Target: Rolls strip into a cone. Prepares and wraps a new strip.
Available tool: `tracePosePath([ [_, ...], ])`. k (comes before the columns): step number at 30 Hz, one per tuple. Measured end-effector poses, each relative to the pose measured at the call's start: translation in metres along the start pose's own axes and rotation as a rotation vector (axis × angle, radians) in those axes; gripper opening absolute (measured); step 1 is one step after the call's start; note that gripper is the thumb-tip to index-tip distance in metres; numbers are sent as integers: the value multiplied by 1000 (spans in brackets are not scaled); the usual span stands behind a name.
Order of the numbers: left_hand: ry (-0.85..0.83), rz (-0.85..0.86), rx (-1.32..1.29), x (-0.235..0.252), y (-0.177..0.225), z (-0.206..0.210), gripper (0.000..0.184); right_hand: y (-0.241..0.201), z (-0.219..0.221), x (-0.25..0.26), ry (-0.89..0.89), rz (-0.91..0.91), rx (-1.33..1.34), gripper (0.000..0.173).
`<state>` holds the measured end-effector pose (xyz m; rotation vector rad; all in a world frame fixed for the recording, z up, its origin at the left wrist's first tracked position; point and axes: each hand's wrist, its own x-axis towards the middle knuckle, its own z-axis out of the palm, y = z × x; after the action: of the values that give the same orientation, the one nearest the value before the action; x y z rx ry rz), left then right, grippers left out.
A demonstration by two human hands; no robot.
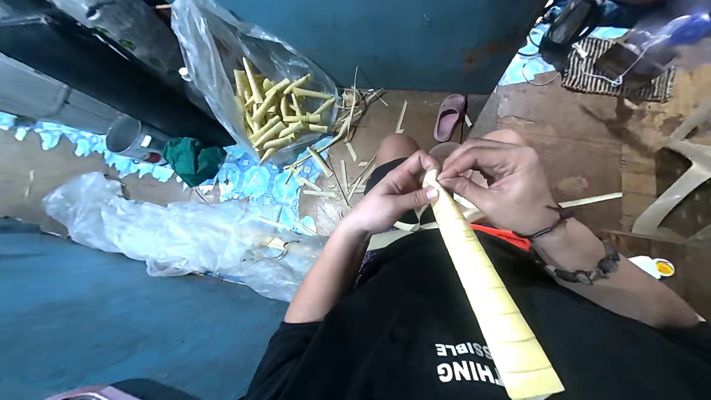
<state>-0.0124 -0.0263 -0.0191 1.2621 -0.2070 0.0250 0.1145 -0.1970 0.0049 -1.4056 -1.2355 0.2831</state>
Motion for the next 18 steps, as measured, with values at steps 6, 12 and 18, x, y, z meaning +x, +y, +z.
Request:
tracePosePath([
  [6,264,35,289,-13,16,-24,10,18,-27,-22,-87,106,-95,7],
  [12,669,106,392,-39,50,-70,14,69,-28,-67,-620,524,-500,4],
  [18,1000,227,352,-24,38,-61,10,88,-20,-81,-865,741,-662,18],
])
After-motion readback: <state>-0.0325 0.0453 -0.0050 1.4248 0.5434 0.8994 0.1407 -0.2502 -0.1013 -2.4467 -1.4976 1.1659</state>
